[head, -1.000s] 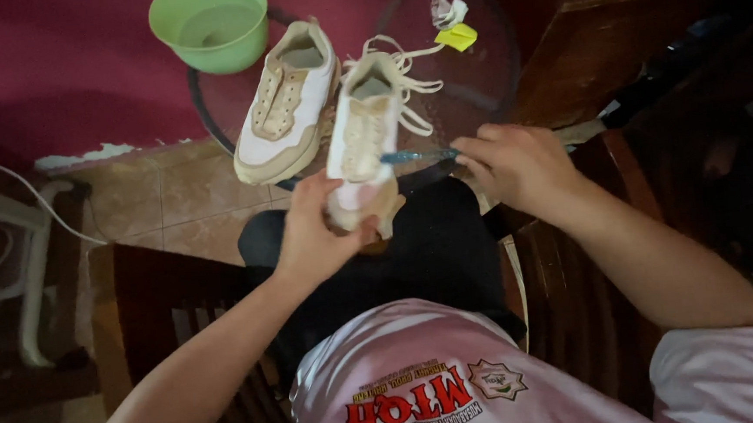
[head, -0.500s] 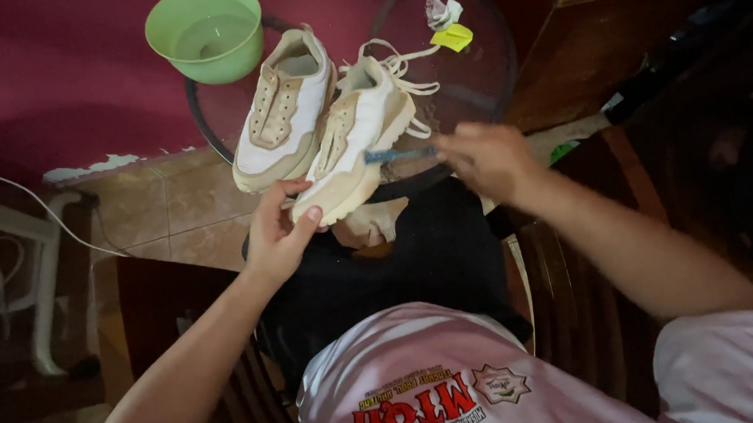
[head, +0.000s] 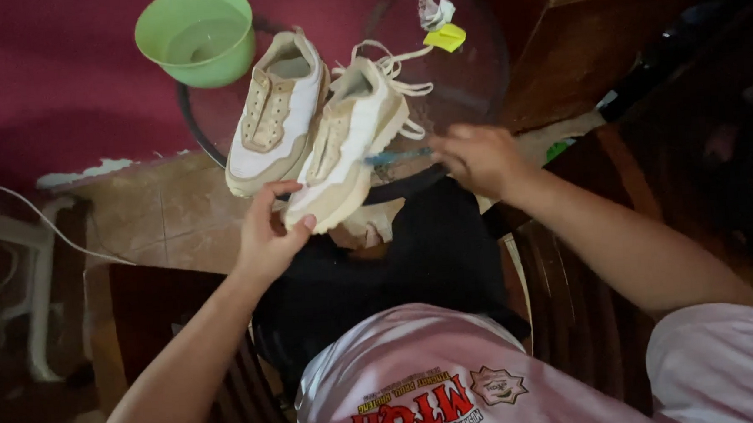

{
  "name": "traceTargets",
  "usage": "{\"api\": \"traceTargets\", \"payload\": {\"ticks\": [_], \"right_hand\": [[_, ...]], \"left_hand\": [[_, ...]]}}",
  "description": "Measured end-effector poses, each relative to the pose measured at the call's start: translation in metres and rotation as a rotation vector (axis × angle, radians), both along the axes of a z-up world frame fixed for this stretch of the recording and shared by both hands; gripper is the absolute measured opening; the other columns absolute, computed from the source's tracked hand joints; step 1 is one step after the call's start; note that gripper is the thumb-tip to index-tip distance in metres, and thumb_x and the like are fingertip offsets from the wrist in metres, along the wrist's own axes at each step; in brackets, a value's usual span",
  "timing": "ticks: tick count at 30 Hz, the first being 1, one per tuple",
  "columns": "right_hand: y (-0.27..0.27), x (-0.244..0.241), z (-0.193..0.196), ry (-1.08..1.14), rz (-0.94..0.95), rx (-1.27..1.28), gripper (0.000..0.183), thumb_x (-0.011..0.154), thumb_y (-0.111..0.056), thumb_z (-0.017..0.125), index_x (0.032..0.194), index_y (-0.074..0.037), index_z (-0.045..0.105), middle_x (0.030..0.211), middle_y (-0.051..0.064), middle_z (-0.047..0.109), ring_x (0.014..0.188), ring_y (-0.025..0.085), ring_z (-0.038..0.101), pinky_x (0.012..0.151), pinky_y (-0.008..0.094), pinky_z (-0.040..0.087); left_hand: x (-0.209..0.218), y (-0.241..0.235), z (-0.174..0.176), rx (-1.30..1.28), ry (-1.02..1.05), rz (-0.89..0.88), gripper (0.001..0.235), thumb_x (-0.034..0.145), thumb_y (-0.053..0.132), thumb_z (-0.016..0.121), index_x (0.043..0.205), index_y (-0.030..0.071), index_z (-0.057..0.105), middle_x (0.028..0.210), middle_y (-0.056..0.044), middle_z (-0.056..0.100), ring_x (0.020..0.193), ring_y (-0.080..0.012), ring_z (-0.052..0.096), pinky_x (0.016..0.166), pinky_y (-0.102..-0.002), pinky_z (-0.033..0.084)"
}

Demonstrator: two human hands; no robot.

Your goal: The person scrubs a white sneaker with a toothbrush, focusing on the sole, sides, and upper surfaces. The shoe is rotated to access different areas while the other shoe remains on the table.

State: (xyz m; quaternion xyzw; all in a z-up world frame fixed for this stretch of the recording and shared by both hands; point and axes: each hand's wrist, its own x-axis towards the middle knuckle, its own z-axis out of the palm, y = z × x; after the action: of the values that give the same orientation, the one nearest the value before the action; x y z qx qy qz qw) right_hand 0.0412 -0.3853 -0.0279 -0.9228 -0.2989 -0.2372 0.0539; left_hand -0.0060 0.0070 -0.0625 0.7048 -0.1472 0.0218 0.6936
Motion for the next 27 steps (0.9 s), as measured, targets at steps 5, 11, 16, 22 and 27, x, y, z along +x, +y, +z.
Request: {"api": "traceTargets", "payload": {"ticks": [5, 11, 16, 22, 27], "right_hand": [[0.056, -0.052, 0.043, 0.108, 0.152, 0.086, 0.020, 0.103, -0.040, 0.059, 0.091, -0.026, 0.069, 0.071, -0.007, 0.055, 0.062, 0.017, 0.059, 0.061, 0.030, 0.048], [0.075, -0.072, 0.055, 0.015, 0.289, -0.016, 0.022, 0.107, -0.028, 0.051, 0.119, -0.020, 0.067, 0.075, 0.002, 0.047, 0.057, 0.024, 0.049, 0.051, 0.037, 0.045], [0.070, -0.061, 0.044, -0.011, 0.279, -0.023, 0.024, 0.110, -0.023, 0.048, 0.127, -0.016, 0.063, 0.079, 0.004, 0.046, 0.056, 0.025, 0.045, 0.053, 0.036, 0.045], [0.025, 0.001, -0.008, 0.037, 0.353, -0.010, 0.015, 0.104, -0.034, 0.060, 0.098, -0.024, 0.070, 0.083, -0.004, 0.055, 0.073, 0.017, 0.058, 0.073, 0.034, 0.048], [-0.003, 0.008, 0.011, -0.030, 0.181, -0.045, 0.019, 0.105, -0.035, 0.055, 0.099, -0.020, 0.064, 0.084, 0.004, 0.052, 0.076, 0.027, 0.058, 0.070, 0.043, 0.050]], "left_hand": [[-0.003, -0.005, -0.003, -0.020, -0.026, -0.044, 0.051, 0.089, 0.017, 0.079, 0.130, 0.001, 0.054, 0.138, -0.019, 0.049, 0.101, -0.0235, 0.063, 0.078, -0.031, 0.062], [-0.006, -0.009, -0.003, 0.027, -0.086, -0.060, 0.048, 0.095, 0.023, 0.072, 0.131, -0.001, 0.052, 0.140, -0.022, 0.048, 0.107, -0.0263, 0.062, 0.083, -0.035, 0.060], [-0.003, -0.014, -0.006, 0.057, -0.093, -0.072, 0.084, 0.075, 0.052, 0.088, 0.131, 0.001, 0.051, 0.143, -0.023, 0.048, 0.109, -0.0268, 0.059, 0.091, -0.039, 0.056], [-0.013, -0.023, 0.032, 0.212, -0.075, 0.003, 0.086, 0.055, 0.023, 0.105, 0.121, -0.001, 0.056, 0.134, -0.027, 0.053, 0.098, -0.0375, 0.070, 0.080, -0.042, 0.063], [0.005, 0.002, 0.003, 0.100, 0.053, 0.067, 0.061, 0.074, 0.010, 0.091, 0.127, 0.003, 0.061, 0.129, -0.017, 0.057, 0.095, -0.0261, 0.065, 0.078, -0.032, 0.062]]}}
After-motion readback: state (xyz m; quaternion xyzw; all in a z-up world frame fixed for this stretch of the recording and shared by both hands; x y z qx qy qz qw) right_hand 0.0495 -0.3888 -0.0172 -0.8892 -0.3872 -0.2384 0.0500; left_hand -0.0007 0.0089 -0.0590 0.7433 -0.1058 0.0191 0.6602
